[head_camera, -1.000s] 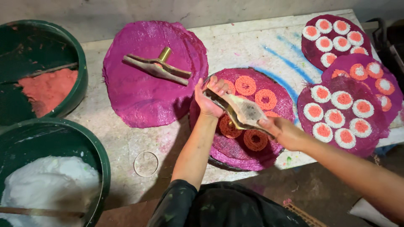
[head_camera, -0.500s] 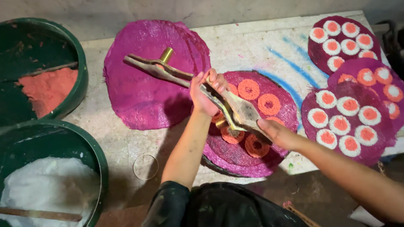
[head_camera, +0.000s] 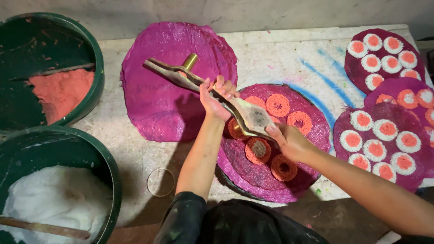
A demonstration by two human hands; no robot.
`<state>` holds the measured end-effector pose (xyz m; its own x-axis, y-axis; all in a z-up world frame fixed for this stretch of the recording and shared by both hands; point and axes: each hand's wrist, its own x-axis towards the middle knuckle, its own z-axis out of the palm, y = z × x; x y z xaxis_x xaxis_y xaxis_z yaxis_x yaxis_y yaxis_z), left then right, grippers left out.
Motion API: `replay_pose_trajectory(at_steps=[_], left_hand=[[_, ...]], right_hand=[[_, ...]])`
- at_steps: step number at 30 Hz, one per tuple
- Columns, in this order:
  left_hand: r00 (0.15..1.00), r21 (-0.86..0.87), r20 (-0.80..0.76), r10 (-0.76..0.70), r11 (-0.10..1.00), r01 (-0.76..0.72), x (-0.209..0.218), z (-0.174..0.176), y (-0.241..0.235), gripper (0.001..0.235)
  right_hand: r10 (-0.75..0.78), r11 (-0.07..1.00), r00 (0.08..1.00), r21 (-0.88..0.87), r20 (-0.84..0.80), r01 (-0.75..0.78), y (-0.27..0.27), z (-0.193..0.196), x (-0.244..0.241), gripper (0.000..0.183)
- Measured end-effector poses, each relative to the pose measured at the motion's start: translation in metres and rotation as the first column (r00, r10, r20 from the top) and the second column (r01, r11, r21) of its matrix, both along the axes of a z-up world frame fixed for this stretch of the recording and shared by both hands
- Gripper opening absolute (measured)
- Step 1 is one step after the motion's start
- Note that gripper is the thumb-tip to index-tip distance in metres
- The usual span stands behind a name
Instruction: The person makes pastries by filling a wooden mold with pink and white dough to create patterned discs, which are then placed on mats.
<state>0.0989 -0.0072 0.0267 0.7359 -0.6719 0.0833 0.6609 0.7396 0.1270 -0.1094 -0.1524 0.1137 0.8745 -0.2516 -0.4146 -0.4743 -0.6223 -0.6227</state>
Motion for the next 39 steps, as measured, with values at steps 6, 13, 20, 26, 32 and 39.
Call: replay_pose_trajectory(at_steps=[6,13,20,26,32,39], left_hand=[[0.999,-0.011,-0.038,0.032,0.999,-0.033,-0.001,0.006,-0.007,0.033],[0.973,0.066,0.231,-0.002,0.998,-0.013,0.020,0.056,0.000,0.024],[0.996,-0.014,0.084,-0.009,1.000,0.010,0.028,0.047,-0.057,0.023],[1.000,-0.003,0.012,0.000,1.000,0.000,0.048,0.001,-0.080,0.027],[0.996,0.050,-0.083,0.021,0.999,-0.016,0.046,-0.014,-0.086,0.027],[0.993,0.065,0.117,0.007,0.998,-0.015,0.043,0.028,-0.067,0.025]], right_hand=[[0.018,0.990,0.991,-0.135,-0.131,-0.035,-0.011,-0.006,0.008,0.074],[0.085,0.987,0.996,0.136,-0.015,-0.082,-0.034,-0.031,0.016,0.081],[-0.024,0.999,1.000,0.028,0.005,0.024,-0.088,0.003,0.021,0.078],[-0.084,0.979,0.996,-0.186,-0.017,0.080,-0.057,0.005,0.041,0.072],[-0.075,0.975,0.986,-0.217,-0.146,0.042,-0.068,0.004,0.043,0.070],[0.024,0.997,0.972,-0.075,0.233,-0.007,-0.064,-0.027,0.036,0.067]])
